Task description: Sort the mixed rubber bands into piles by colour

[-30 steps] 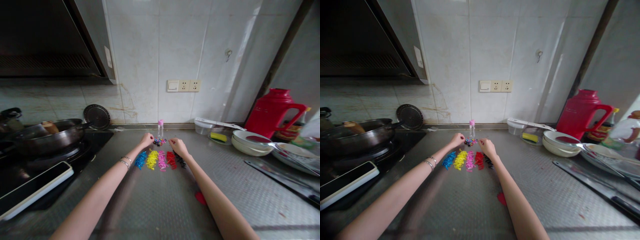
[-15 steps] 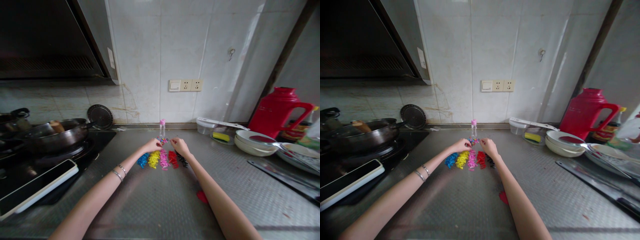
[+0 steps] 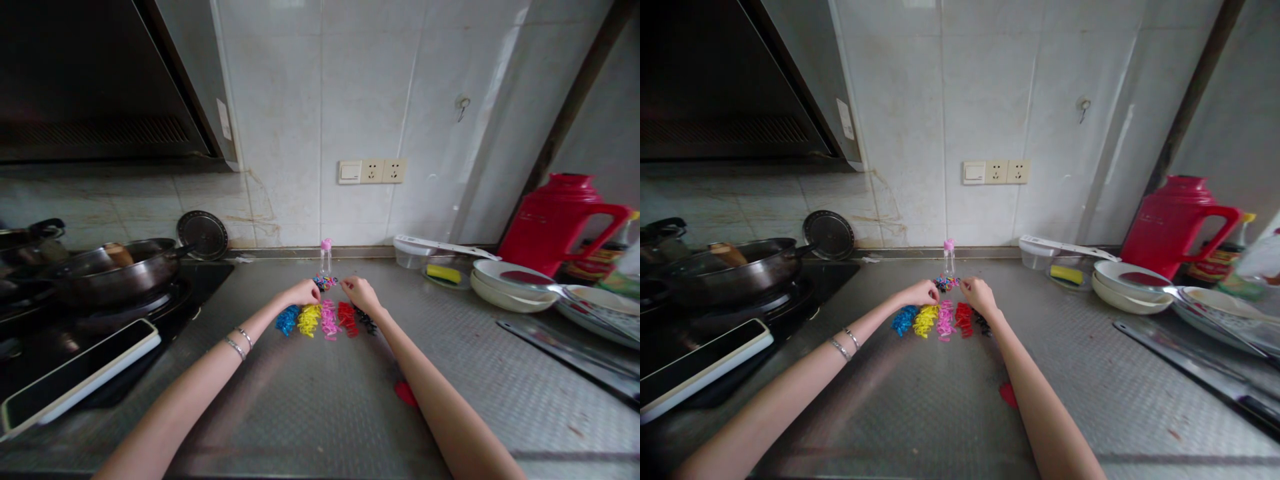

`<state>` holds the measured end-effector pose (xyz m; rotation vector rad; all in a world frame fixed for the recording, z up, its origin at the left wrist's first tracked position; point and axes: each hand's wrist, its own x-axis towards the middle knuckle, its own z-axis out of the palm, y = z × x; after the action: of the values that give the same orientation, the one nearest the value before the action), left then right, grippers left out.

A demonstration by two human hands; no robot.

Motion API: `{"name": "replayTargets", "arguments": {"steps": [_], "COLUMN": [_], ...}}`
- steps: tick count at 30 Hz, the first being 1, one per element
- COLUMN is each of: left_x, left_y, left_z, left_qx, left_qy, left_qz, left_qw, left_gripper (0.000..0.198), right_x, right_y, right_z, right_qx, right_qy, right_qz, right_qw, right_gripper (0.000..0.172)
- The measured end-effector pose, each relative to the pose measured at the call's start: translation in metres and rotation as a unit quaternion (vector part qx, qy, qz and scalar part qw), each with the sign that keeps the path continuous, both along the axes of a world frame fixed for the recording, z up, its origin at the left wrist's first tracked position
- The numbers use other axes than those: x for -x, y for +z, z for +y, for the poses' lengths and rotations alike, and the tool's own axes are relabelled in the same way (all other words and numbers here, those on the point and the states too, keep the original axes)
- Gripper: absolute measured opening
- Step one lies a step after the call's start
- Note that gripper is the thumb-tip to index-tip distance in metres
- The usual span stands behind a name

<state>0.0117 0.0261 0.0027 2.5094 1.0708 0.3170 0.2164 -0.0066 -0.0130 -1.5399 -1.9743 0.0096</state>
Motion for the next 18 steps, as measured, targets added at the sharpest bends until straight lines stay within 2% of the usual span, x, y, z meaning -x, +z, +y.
{"name": "replayTargets", "arguments": {"steps": [8,13,18], "left_x": [0.003,0.005,0.008], "left_y": [0.003,0.012,0.016], "left_z": [0.001,-0.003,-0.005], "left_qx": [0.008,0.006,0.035], "left_qy": [-0.013,-0.031,-0.025], "left_qz": [0.014,0.018,-0.006], "left_qw": [1.0,0.999,0.999], "left_gripper": [0.022,0.021,0.02], "right_x": [0.0,0.0,-0.001], "right_y": [0.003,0.003,0.003], "right_z": [-0.002,-0.002,-0.002], "right_qx": [0.014,0.011,0.012], "right_qy": [-0.003,-0.004,-0.001], "right_qz": [-0.005,-0.006,-0.004], "right_qw": [1.0,1.0,1.0], "right_gripper": [0.033,0.033,0.033]}}
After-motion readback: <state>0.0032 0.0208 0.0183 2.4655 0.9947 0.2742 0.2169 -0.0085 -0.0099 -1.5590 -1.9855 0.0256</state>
